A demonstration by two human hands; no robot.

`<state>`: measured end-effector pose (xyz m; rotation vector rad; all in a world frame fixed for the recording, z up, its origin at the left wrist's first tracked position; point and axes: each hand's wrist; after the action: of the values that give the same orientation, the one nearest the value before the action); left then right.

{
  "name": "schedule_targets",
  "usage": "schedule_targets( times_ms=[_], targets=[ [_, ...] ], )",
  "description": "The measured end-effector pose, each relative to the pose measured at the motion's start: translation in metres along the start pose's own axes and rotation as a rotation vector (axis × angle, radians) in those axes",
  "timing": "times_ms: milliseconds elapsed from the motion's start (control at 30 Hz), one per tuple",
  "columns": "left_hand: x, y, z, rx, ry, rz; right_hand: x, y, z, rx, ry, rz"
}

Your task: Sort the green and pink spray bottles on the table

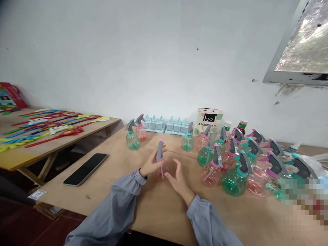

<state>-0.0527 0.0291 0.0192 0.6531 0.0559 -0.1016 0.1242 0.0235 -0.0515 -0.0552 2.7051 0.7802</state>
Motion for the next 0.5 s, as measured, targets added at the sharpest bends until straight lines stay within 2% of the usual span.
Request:
schedule_targets(
  times_ms=[100, 200, 267, 333, 500],
  targets=[
    [-0.014, 0.003, 0.001, -0.034, -0.067, 0.078, -0.007, 0.043, 0.002, -0.007, -0.103, 0.339],
    [-0.026, 0.005, 0.008, -0.120, -0.215, 0.095, -0.010, 0.097, 0.012, -0.024, -0.228, 0.552],
    [-0.030, 0.004, 0.012, -0.208, -0.338, 0.080, -0.009, 0.126, 0.021, -0.017, -0.292, 0.613],
    [-0.032, 0.003, 0.015, -0.292, -0.429, 0.053, -0.008, 0.144, 0.031, -0.004, -0.329, 0.637],
    [-0.029, -0.002, 0.013, -0.348, -0.505, 0.004, -0.005, 0.147, 0.046, 0.045, -0.384, 0.659]
  ],
)
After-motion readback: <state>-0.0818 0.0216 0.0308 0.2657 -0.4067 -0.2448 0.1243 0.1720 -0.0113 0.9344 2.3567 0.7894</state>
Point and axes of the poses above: each hand's wrist, its own y-axis towards the middle knuckle, its own x-axis out of the palm, z = x × y, and after that the axes turned 5 degrees about x, right-handed
